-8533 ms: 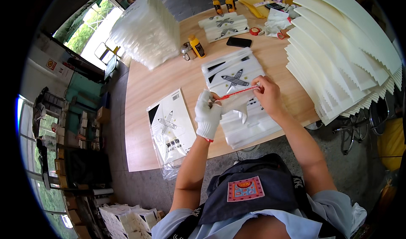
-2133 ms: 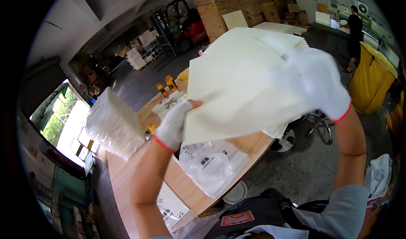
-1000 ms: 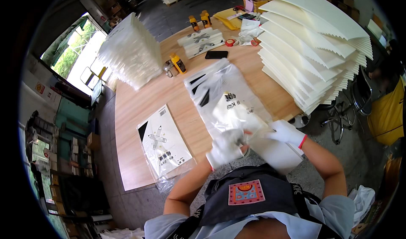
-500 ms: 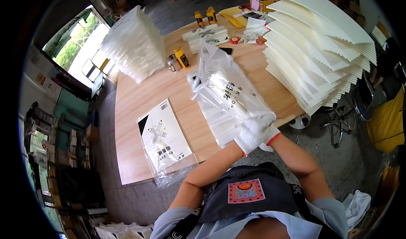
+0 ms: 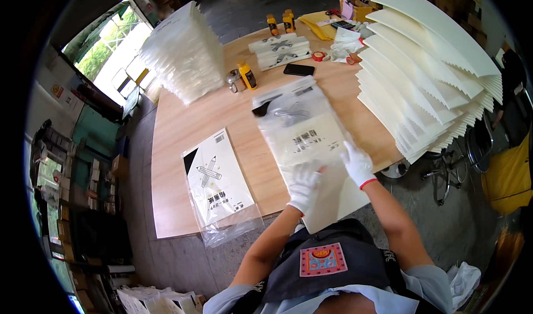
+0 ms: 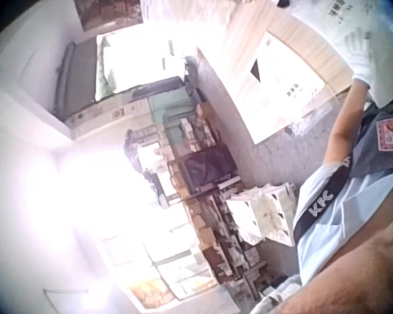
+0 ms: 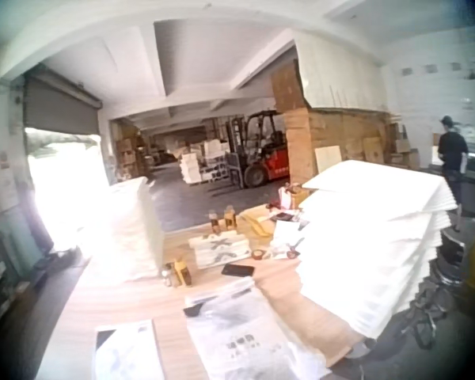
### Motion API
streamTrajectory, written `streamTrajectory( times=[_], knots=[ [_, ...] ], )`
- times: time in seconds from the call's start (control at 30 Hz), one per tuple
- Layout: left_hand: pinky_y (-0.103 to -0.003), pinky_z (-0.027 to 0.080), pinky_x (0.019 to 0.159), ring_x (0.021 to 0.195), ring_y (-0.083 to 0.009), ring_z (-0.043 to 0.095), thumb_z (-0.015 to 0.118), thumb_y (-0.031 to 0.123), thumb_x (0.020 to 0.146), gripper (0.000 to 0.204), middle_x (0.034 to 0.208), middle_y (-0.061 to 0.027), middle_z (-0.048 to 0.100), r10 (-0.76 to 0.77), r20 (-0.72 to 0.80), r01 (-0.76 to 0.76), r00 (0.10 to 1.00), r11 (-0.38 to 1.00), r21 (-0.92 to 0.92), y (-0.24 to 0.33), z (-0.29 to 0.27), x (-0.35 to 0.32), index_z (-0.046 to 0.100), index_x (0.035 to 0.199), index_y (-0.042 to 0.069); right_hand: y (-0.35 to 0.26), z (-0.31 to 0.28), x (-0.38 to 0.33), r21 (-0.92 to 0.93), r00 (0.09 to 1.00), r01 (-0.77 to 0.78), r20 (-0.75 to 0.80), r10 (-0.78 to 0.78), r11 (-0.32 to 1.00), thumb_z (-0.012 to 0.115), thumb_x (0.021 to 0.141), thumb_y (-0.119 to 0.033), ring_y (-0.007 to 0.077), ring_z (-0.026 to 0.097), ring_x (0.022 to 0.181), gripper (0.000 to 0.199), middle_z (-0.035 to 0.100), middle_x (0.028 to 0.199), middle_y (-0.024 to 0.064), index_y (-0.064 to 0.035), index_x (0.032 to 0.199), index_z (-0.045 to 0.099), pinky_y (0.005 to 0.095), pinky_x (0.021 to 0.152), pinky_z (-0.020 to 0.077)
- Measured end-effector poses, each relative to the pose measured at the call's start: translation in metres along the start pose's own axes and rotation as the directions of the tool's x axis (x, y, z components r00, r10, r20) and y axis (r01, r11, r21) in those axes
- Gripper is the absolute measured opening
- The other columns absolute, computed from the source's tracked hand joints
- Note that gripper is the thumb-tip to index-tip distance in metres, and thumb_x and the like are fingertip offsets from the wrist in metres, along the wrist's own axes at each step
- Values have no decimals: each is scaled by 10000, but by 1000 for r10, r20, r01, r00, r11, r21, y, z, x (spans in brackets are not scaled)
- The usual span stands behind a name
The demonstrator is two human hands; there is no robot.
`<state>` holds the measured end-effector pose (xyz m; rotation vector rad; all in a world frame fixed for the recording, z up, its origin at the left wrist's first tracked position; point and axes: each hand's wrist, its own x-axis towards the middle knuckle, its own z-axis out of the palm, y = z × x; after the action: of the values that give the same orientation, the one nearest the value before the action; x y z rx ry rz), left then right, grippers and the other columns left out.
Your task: The person repeatedly picks up stacks of white paper sheets from a pile on a table and places them into clear plastic packaging bags. The person then seals the bags and places them on the table. The process is repeated continuously throughout the video.
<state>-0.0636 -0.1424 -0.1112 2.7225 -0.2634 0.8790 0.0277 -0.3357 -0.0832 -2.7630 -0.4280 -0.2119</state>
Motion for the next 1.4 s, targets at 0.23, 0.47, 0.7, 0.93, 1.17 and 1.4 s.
streamTrajectory(
  times=[0.23,0.47,0.7,0.93,1.17,1.4],
  knots=[
    [-340,463,591,757,-229,593,621,62,774,85,813,-88,599,-695,120,689,709,645,-330,-99,-30,-10,596,855,49,6,-8,5,-158,993,33,113,-15,987,435,908,-336,313,637,608,338,637,670,154,-87,770,618,457,556,502],
    [-231,408,573,615,-71,481,675,113,820,127,653,9,559,-742,378,783,553,309,-539,-21,-119,-73,605,773,18,9,-58,-93,-71,953,203,242,-181,976,524,778,-249,293,617,544,178,612,603,121,-102,711,600,434,495,476],
    [-326,480,709,775,-218,572,643,46,701,112,791,-74,603,-155,726,654,670,587,-478,12,-196,-112,608,807,59,-11,-136,-156,-25,625,452,722,-297,891,503,777,-199,253,659,620,164,640,645,91,-96,710,610,368,532,509],
    [-401,433,636,706,-327,491,642,51,633,137,725,-111,493,-39,405,270,913,804,-531,-1,-132,-52,535,714,78,5,-130,-100,-189,717,508,633,-291,840,533,727,-212,259,668,664,160,667,741,99,-102,713,647,378,572,519],
    [-295,483,834,972,-163,604,604,349,884,345,942,-44,645,-448,852,908,269,-178,-380,-23,-106,-132,563,1096,79,75,-84,-136,-68,685,279,713,-149,958,374,897,-238,331,635,833,309,661,898,145,-89,872,643,443,692,495],
    [-270,434,649,709,-161,535,529,264,941,228,798,-14,597,-650,630,765,425,-115,-634,10,-50,-79,604,990,55,75,2,-82,648,669,-742,732,125,174,536,915,-370,110,611,694,391,664,856,92,-2,1019,618,245,559,483]
  ],
)
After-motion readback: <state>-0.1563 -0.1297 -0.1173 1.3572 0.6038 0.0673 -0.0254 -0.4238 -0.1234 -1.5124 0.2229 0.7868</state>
